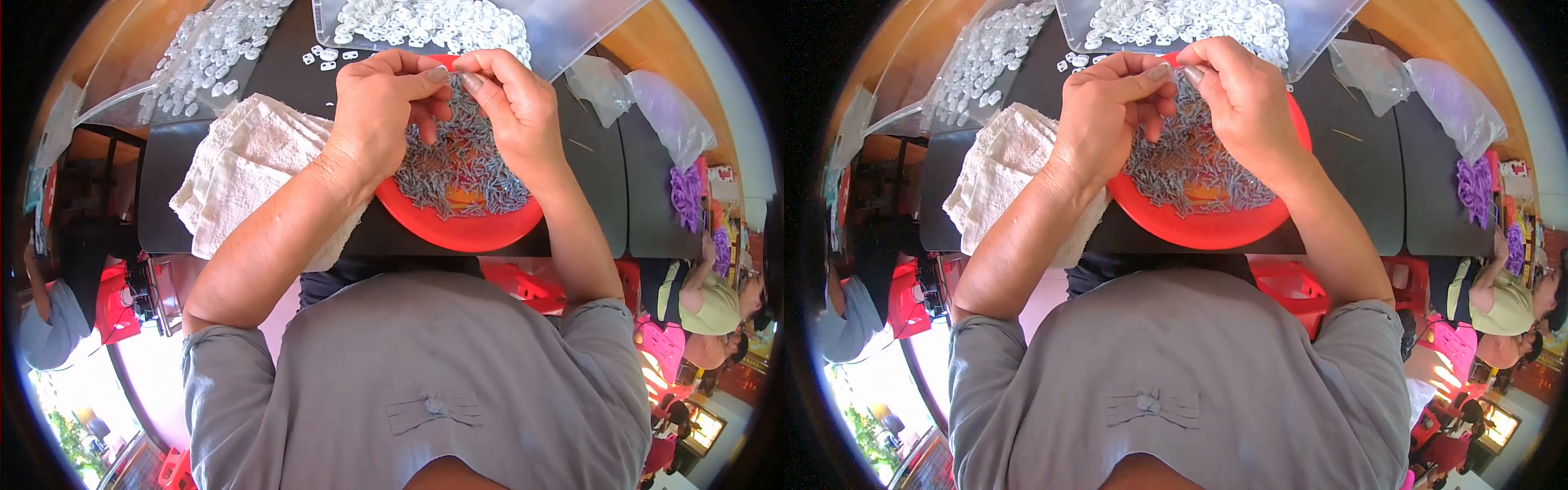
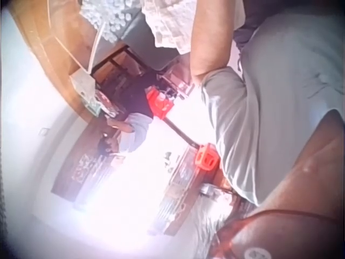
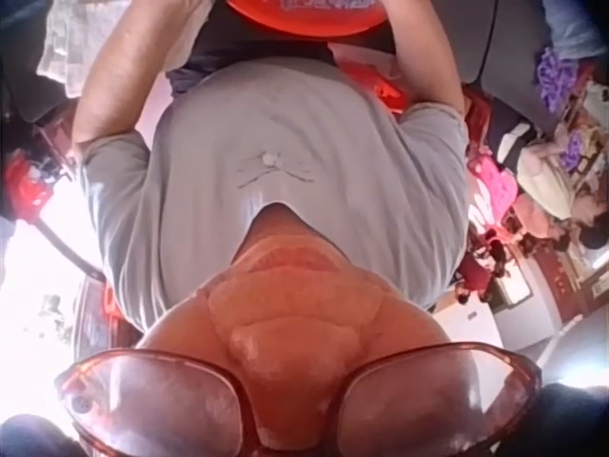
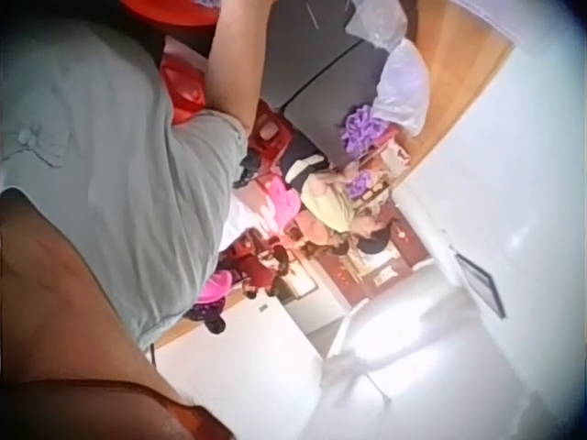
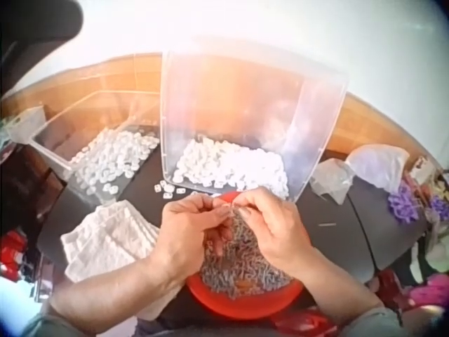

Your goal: Assembling small white plastic components with wire loops at a workbench.

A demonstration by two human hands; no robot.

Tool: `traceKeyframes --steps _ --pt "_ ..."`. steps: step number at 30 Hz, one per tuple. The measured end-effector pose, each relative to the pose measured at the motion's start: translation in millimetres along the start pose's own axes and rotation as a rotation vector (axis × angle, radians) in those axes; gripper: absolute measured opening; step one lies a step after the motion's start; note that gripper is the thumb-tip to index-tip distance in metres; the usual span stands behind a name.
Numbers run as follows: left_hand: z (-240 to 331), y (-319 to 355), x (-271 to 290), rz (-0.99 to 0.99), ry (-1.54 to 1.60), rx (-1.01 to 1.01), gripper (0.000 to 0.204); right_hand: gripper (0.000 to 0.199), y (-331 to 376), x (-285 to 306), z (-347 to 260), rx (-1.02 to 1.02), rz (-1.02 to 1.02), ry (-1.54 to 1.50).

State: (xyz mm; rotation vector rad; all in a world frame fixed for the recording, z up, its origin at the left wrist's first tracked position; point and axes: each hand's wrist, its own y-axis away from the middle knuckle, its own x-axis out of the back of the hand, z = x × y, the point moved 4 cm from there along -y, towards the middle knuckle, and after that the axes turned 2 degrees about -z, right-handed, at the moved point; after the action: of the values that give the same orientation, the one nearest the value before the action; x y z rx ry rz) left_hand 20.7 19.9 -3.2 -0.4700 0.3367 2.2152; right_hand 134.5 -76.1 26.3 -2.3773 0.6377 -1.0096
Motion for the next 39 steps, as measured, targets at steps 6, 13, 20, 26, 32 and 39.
traceKeyframes --steps 6,13,20,26,32,39 --pt "-3.3 -0.7 -0.9 -0.039 -0.023 0.027 0.012 0.007 0.0 2.5 -3.3 0.072 -0.03 0.154" --pt "-6.6 -1.4 -0.9 -0.067 -0.09 0.055 0.013 0.007 2.2 2.0 -6.3 0.164 -0.016 0.266" --pt "-4.1 1.5 -2.2 -0.043 -0.131 0.082 0.014 0.011 3.3 1.3 -12.0 0.206 -0.047 0.339" --pt "-1.0 3.6 -3.1 -0.01 -0.265 0.04 0.013 0.015 4.1 -1.0 -14.8 0.225 -0.055 0.413" --pt "-2.5 3.8 -2.1 0.005 -0.368 0.003 0.011 0.02 6.6 -7.1 -13.1 0.224 -0.064 0.441" --pt "-4.9 5.5 -3.6 0.025 -0.386 -0.019 0.01 0.019 7.4 -9.4 -7.9 0.168 -0.064 0.32"
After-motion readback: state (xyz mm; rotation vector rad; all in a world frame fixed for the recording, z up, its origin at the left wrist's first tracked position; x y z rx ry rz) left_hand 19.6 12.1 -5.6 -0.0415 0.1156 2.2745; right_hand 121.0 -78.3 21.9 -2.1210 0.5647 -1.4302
